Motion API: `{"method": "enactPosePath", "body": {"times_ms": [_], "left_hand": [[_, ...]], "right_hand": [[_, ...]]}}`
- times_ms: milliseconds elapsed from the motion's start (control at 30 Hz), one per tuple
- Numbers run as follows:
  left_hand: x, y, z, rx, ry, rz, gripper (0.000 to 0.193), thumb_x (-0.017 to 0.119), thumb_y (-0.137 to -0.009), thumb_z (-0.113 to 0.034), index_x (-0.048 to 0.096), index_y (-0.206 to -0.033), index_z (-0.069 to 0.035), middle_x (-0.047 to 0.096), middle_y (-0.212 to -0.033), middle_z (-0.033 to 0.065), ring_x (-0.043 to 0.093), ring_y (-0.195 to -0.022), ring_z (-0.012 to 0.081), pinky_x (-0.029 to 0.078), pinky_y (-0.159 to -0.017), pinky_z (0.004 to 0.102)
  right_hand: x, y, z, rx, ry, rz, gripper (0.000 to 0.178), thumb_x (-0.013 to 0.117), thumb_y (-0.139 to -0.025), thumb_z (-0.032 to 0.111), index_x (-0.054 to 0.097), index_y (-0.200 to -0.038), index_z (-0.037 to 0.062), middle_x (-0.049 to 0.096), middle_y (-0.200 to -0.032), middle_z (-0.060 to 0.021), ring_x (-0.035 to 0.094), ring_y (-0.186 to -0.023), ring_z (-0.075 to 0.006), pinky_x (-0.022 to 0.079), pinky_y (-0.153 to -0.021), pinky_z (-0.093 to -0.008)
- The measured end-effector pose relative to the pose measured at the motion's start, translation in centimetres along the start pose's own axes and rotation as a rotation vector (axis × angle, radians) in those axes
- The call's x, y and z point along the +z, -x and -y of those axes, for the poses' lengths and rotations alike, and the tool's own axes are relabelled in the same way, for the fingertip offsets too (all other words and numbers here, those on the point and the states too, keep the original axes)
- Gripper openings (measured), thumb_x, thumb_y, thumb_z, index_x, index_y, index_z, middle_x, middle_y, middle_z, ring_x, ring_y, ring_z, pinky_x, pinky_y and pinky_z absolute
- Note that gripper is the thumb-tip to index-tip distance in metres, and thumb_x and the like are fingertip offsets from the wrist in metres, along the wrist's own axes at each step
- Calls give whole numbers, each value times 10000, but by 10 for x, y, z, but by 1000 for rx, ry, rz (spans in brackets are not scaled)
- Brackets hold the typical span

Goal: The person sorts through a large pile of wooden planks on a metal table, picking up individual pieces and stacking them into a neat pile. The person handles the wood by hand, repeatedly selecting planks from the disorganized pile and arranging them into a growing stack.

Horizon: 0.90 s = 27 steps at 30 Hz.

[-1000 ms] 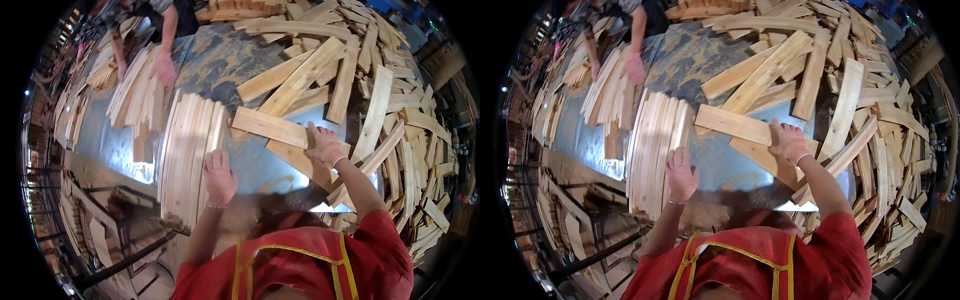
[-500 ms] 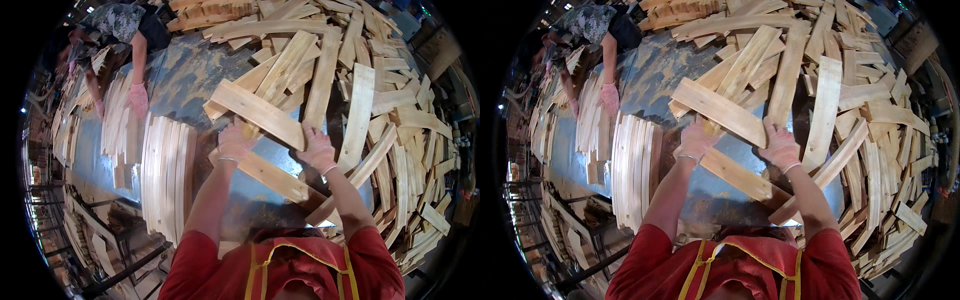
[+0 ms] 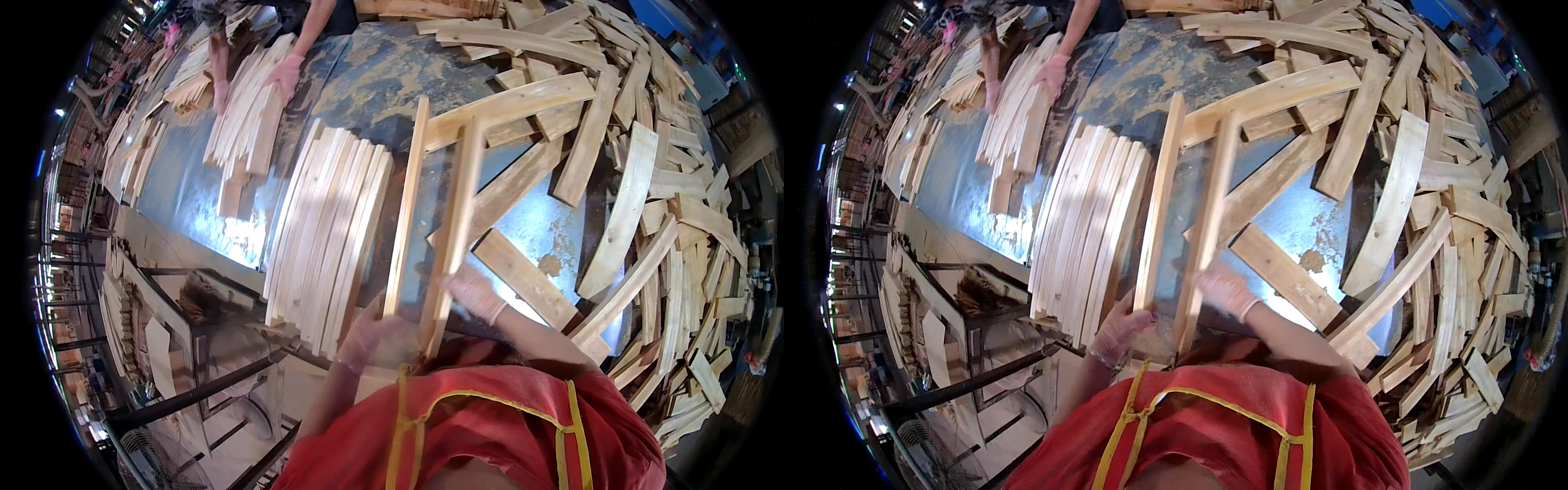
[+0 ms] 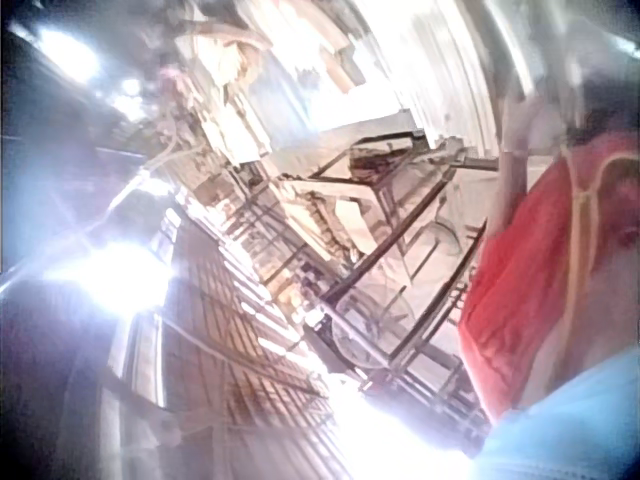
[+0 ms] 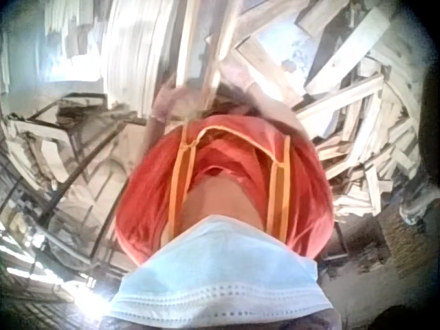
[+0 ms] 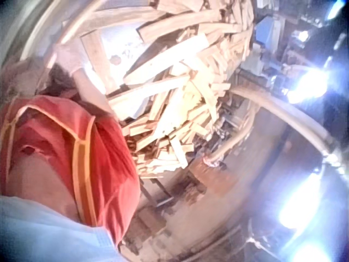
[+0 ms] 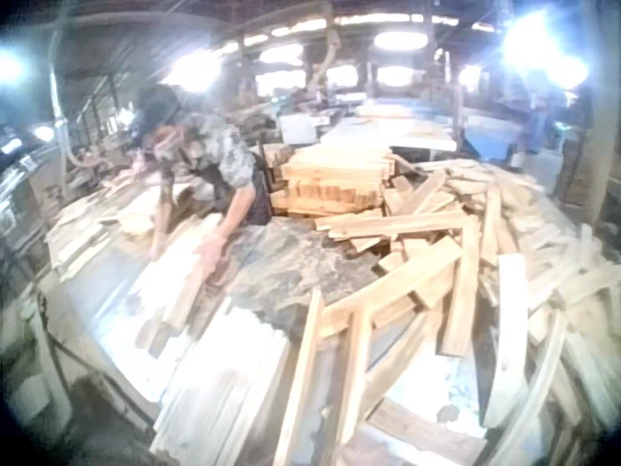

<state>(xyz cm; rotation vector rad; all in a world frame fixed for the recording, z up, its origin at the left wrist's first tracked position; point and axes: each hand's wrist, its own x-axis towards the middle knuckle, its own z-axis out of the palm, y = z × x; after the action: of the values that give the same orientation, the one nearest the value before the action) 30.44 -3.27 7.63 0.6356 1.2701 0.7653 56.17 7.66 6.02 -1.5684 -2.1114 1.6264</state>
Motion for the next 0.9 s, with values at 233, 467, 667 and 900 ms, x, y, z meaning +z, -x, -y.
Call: {"method": "enactPosePath", "body": {"times_ms": [233,467,667,900], "left_hand": [[-8,29,-5,234,-1533,-473,852,868,-790,-336,495,-1514,-88,525,-1503,152,503,-1408,392,447,-1109,573],[-26,7,0,378,-1651,-571,776,814,-794,-322,540,-1479,-82,541,-1484,139,475,-1440,358,387,-1161,506],[46,-58,-32,604,-1664,-246,796,761,-823,-411,526,-1513,-92,498,-1533,142,452,-1450,356,365,-1180,504],[85,-171,-39,547,-1664,-145,858,785,-833,-440,479,-1551,-84,534,-1453,135,475,-1407,361,439,-1100,508]], "right_hand": [[80,-42,63,-130,-109,130,687,609,-980,462,536,-1501,20,672,-1387,-310,675,-1255,-407,524,-1064,-455],[-89,50,-100,109,548,-1041,779,831,-869,336,524,-1513,22,661,-1387,-209,597,-1318,-390,471,-1124,-478],[-174,98,-184,706,285,-1045,1217,882,-786,501,199,-1685,47,493,-1567,-266,518,-1424,-461,460,-1167,-524],[-244,53,-143,-113,-714,-970,794,791,-841,104,477,-1565,20,687,-1261,-160,687,-1141,-284,570,-1010,-401]]}}
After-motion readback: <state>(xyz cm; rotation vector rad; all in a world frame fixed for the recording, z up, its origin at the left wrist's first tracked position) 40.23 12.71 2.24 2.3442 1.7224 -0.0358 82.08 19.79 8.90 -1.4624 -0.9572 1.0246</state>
